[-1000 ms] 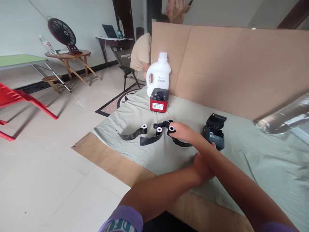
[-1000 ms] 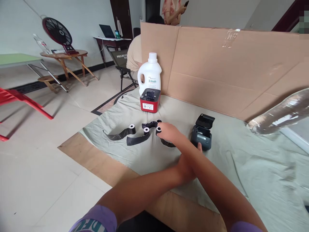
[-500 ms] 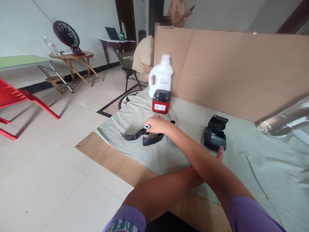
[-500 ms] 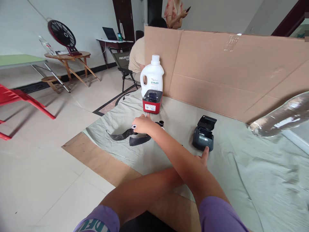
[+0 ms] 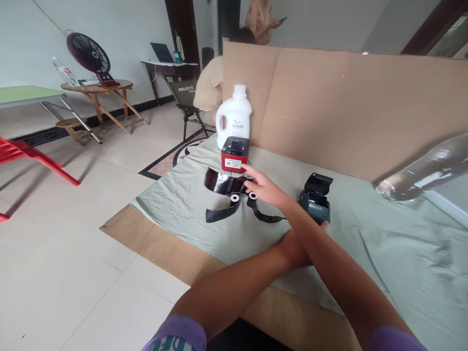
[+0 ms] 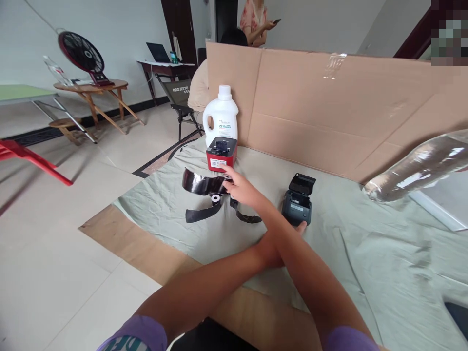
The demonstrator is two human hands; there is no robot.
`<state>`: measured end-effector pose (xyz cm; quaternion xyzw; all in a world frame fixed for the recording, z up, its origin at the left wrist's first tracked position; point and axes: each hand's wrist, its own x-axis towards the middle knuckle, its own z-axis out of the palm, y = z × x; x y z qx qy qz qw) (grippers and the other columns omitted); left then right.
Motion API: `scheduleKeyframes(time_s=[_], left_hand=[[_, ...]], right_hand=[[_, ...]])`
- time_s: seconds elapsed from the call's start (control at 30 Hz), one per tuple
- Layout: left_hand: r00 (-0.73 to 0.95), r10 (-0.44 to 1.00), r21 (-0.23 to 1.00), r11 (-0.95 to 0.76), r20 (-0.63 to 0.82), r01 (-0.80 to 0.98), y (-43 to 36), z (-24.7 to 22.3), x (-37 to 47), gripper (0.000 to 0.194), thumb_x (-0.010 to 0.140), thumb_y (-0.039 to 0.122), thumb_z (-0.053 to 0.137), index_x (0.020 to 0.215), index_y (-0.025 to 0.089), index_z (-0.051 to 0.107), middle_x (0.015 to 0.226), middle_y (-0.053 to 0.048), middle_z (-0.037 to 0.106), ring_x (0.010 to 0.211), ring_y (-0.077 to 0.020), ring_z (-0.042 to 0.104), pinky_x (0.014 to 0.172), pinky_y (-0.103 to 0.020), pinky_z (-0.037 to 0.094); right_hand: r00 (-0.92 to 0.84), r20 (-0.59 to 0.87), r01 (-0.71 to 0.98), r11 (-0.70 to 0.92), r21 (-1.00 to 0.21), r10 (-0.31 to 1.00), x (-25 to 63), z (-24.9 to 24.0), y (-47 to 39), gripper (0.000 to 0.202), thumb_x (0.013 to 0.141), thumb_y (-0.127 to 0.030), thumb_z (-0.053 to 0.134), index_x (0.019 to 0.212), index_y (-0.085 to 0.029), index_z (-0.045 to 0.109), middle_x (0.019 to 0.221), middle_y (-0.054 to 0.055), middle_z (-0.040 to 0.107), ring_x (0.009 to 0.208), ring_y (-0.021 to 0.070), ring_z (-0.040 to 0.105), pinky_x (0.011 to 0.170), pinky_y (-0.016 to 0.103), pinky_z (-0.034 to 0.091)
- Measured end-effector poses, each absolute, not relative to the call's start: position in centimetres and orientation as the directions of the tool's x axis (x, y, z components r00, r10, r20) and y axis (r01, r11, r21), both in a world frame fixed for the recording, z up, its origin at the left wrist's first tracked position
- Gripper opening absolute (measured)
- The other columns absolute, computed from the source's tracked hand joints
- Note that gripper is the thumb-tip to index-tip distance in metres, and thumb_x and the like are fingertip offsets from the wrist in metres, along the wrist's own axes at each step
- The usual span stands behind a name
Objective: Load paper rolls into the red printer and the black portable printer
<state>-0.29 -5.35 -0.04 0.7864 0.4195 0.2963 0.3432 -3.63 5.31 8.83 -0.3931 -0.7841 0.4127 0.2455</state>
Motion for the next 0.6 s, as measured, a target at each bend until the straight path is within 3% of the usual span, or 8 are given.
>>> scheduleKeyframes(time_s=[0.1,0.27,0.47,0.6], left_hand=[[0.643,0.757,0.659,-0.543,0.115,0.521,-5.2,0.6,-0.1,0.048,0.098,0.049,0.04,0.133,0.021,0.057,0.097,-0.01,0.073,0.085,-0.0308,0.07,0.076,-0.042,0.053],[0.662,0.744,0.54,-0.597,0.096,0.593,-4.9,0.9,0.4,0.054,0.1,0.049,0.035,0.147,0.023,0.044,0.1,-0.012,0.075,0.087,-0.0316,0.071,0.08,-0.044,0.053],[0.635,0.749,0.461,-0.638,0.188,0.617,-4.8,0.9,0.5,0.044,0.1,0.04,0.039,0.139,0.026,0.054,0.112,-0.009,0.073,0.098,-0.0271,0.069,0.081,-0.038,0.05],[0.599,0.75,0.267,-0.661,0.282,0.701,-4.1,1.7,-0.2,0.036,0.101,0.033,0.037,0.116,0.021,0.067,0.111,-0.011,0.07,0.108,-0.0264,0.061,0.091,-0.04,0.045]], right_hand=[[-0.428,-0.064,0.529,0.192,-0.827,0.902,2.9,9.2,4.8,0.07,0.094,-0.026,0.048,0.16,-0.026,0.023,0.129,0.006,0.062,0.084,0.0155,0.066,0.083,0.03,0.055],[-0.189,-0.089,0.478,0.012,-0.878,0.978,13.1,9.3,4.4,0.079,0.078,-0.025,0.065,0.151,-0.016,0.034,0.115,0.011,0.066,0.09,0.0208,0.067,0.077,0.032,0.054],[-0.189,0.014,0.338,0.078,-0.938,0.982,19.7,9.1,5.7,0.044,0.073,-0.031,0.073,0.113,-0.018,0.062,0.105,0.009,0.072,0.098,0.0237,0.067,0.091,0.041,0.05],[-0.2,0.033,0.45,0.122,-0.885,0.979,20.7,7.5,7.3,0.027,0.076,-0.022,0.064,0.103,-0.016,0.067,0.105,0.009,0.073,0.098,0.0231,0.068,0.094,0.04,0.05]])
